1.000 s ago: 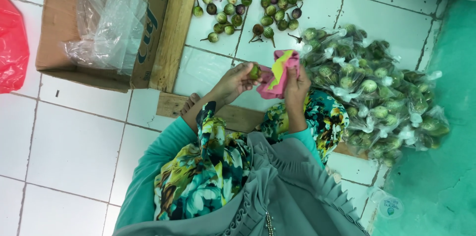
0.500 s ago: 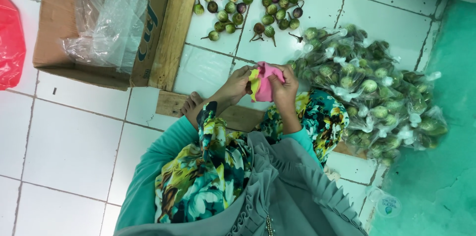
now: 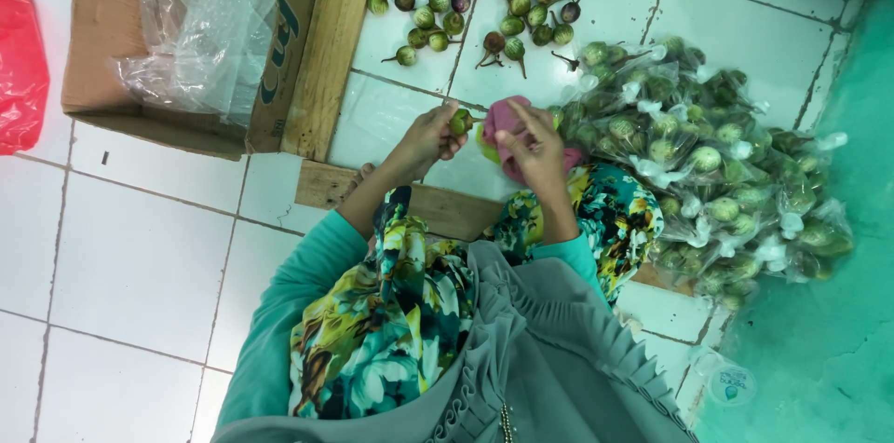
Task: Packaging small fruits into individual plastic bags and sealing them manually
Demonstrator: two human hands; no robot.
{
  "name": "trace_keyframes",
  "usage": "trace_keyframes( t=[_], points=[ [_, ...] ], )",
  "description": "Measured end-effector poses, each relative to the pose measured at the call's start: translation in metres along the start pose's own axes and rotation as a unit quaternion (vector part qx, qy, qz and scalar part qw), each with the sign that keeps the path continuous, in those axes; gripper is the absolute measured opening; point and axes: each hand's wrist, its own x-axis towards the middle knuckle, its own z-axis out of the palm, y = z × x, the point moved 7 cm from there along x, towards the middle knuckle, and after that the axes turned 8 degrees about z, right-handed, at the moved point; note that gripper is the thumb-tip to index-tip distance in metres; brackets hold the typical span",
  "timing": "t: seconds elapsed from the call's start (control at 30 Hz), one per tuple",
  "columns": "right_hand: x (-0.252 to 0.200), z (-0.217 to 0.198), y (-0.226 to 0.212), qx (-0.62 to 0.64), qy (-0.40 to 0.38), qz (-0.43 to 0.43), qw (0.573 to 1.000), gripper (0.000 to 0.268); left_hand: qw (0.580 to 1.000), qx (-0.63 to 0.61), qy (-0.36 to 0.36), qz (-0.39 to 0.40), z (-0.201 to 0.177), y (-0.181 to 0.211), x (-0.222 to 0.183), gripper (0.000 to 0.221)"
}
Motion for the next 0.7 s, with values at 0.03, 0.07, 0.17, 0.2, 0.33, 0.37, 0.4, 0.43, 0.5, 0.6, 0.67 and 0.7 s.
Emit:
trace_keyframes(
  t=[0.03,0.07,0.17,0.2,0.33,0.37,0.4,0.43,0.5,0.6,0.67,0.7],
  points=[
    [-0.003,0.012,-0.007,0.062,-0.032,-0.025,0.997,0.046,0.999,-0.001,-0.029,-0.022,0.007,-0.011,0.0,0.044],
    [-0.006,0.023,-0.015,0.124,-0.062,-0.05,0.989,0.047,0.997,-0.001,-0.058,-0.044,0.014,-0.021,-0.001,0.046],
    [-0.004,0.029,-0.008,0.15,-0.026,-0.051,0.987,0.024,0.996,0.002,-0.068,-0.05,0.021,-0.026,-0.006,0.049],
    [-0.005,0.028,-0.009,0.15,-0.026,-0.048,0.987,0.024,0.996,0.002,-0.067,-0.053,0.017,-0.034,-0.006,0.049],
    [0.002,0.013,0.003,0.123,0.009,-0.02,0.992,0.015,0.957,0.266,-0.07,0.097,0.012,-0.01,-0.017,0.05],
    [0.005,0.007,0.01,0.09,0.032,-0.012,0.995,0.013,0.885,0.435,-0.054,0.16,0.015,0.006,-0.027,0.039],
    [0.006,0.004,0.013,0.09,0.032,-0.012,0.995,0.013,0.884,0.435,-0.054,0.16,0.016,-0.004,-0.027,0.039],
    [0.007,-0.001,0.019,0.108,0.043,0.01,0.993,0.011,0.751,0.617,-0.033,0.234,0.022,-0.005,-0.031,0.05],
    [0.007,-0.008,0.035,0.124,0.055,0.035,0.99,0.014,0.577,0.762,-0.012,0.293,0.029,-0.022,-0.033,0.062],
    [0.012,-0.008,0.058,0.135,0.055,0.062,0.987,0.017,0.49,0.819,-0.006,0.298,0.016,-0.06,-0.011,0.054],
    [0.012,-0.002,0.066,0.116,0.042,0.081,0.989,0.024,0.444,0.809,0.012,0.385,0.004,-0.089,0.006,0.026],
    [0.01,-0.002,0.062,0.116,0.042,0.081,0.989,0.024,0.445,0.809,0.012,0.384,0.005,-0.082,0.004,0.026]
  ],
)
